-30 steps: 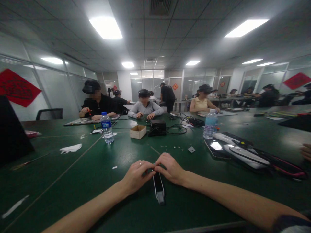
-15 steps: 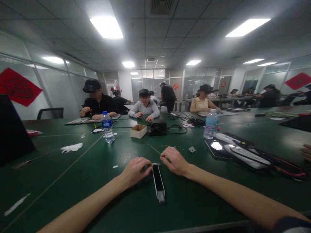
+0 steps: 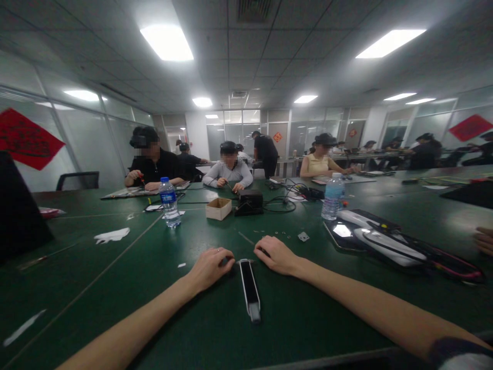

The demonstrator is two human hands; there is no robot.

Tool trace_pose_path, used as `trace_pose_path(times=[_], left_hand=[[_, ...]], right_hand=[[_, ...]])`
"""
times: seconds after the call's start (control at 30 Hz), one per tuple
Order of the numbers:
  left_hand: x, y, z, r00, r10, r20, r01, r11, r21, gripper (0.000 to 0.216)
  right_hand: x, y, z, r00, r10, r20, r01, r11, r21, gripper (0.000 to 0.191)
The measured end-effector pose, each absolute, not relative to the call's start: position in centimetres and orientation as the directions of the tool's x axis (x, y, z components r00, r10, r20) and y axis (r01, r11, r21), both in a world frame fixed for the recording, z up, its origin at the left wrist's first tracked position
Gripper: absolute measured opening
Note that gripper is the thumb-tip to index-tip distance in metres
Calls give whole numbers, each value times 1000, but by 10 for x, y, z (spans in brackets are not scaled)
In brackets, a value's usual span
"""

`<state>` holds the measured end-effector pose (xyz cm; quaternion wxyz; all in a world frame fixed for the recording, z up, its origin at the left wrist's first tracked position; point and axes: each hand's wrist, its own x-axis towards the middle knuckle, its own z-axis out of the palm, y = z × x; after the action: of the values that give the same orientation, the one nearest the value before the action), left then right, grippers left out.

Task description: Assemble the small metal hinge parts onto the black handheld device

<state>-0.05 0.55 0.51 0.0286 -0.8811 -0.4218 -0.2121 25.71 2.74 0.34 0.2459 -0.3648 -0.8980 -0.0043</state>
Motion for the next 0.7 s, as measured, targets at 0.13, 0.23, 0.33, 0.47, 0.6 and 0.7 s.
trace_pose_path(times=[0.13, 0.23, 0.33, 0.47, 0.6, 0.7], left_hand=[[1, 5, 8, 528, 773, 352, 778, -606, 164, 13], [1, 4, 9, 522, 780, 344, 775, -602, 189, 11], [1, 4, 9, 528, 772, 354, 758, -616, 214, 11], [0, 3, 9, 523, 775, 354, 752, -615, 236, 11], [0, 3, 11, 519, 786, 336, 759, -605, 242, 12], [-1, 2, 13, 534, 785, 313, 757, -609, 237, 12]], right_hand=[[257, 28, 2, -648, 642, 409, 630, 754, -185, 21], [257, 27, 3, -658, 641, 395, 619, 759, -202, 21], [256, 25, 7, -670, 636, 382, 601, 767, -223, 19], [256, 21, 12, -705, 607, 367, 557, 794, -244, 18], [257, 19, 13, -726, 589, 355, 533, 808, -249, 17], [257, 19, 13, -741, 567, 359, 510, 824, -248, 16]])
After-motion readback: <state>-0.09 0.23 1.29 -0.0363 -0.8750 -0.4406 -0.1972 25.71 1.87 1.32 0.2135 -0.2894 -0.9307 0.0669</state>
